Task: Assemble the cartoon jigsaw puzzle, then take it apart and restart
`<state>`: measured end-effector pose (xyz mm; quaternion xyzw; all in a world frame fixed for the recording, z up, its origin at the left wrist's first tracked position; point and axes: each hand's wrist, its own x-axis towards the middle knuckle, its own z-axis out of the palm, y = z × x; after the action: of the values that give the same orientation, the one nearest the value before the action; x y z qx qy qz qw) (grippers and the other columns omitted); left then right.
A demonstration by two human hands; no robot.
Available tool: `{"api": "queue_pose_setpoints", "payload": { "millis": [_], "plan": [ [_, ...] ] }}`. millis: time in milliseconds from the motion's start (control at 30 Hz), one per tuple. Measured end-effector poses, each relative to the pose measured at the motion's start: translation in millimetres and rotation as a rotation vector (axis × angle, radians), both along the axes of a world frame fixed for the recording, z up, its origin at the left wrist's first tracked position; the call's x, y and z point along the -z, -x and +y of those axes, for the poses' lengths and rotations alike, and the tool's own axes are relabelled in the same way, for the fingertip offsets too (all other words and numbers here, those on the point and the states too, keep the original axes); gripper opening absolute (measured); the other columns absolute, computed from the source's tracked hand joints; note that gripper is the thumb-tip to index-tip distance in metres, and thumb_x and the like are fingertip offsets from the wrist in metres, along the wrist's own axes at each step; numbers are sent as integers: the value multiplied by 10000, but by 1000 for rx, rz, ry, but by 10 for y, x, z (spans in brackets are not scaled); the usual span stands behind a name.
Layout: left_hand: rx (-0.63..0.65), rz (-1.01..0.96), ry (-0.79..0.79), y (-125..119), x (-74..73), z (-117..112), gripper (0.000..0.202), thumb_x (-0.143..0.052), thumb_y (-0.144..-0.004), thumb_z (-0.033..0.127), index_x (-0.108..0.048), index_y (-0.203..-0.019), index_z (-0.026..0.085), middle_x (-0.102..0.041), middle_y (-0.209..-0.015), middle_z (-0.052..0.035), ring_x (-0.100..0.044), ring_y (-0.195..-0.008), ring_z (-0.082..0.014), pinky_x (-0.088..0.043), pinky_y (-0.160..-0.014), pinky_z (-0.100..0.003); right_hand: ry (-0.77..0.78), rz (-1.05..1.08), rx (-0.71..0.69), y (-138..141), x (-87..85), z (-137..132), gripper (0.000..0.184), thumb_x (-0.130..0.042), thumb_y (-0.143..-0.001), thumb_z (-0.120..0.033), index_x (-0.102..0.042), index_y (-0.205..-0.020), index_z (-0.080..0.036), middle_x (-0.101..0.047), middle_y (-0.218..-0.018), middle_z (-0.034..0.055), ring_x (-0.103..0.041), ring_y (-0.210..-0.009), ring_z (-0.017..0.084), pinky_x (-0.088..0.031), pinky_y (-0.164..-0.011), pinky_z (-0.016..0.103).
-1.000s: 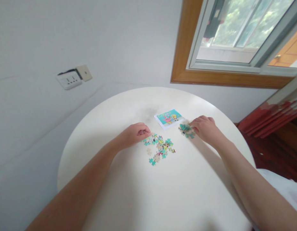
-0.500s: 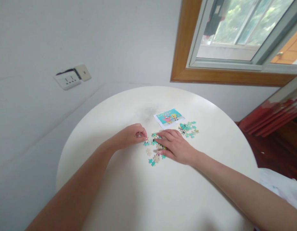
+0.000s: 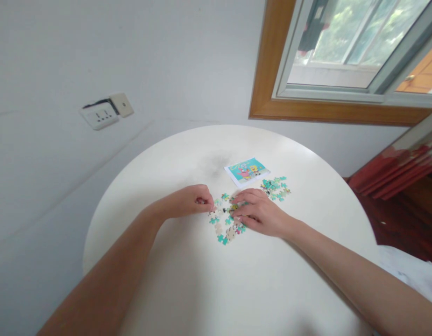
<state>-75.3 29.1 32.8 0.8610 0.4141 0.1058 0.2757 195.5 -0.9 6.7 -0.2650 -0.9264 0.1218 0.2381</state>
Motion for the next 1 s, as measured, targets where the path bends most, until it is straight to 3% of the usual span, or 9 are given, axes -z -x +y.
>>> {"api": "queue_pose_setpoints", "payload": {
  "millis": [267,467,700,1000],
  "plan": [
    [-73,-30,50,-48,15,11,248,-574,-800,402,-640,-901,185,-522,-745,14,-475,-666,-133,-365,-596,-222,-6,-5,115,81,4,1,271,-545,-919,-258,-668,-1161,-259,-650,-1191,63,-529,-1136,225,-371,-979,415],
    [-87,-39,66,-78,67,10,240,-571,-785,390,-631,-908,193,-504,-730,23,-468,-662,-134,-369,-606,-228,1,-49,205,219,35,-19,246,-594,-900,-374,-690,-1094,-256,-609,-1239,88,-479,-1183,262,-363,-972,442],
    [-103,-50,77,-86,69,6,266,-550,-813,428,-642,-906,196,-503,-718,25,-458,-651,-131,-363,-593,-226,120,43,256,266,76,2,132,-645,-831,-190,-682,-953,-225,-616,-1159,79,-508,-1119,245,-402,-940,423],
    [-102,-58,78,-83,72,6,294,-537,-822,454,-641,-916,196,-513,-728,20,-460,-655,-132,-370,-593,-227,143,98,203,226,98,28,136,-637,-792,-142,-657,-897,-227,-630,-1107,58,-525,-1084,230,-380,-933,404]
  ]
}}
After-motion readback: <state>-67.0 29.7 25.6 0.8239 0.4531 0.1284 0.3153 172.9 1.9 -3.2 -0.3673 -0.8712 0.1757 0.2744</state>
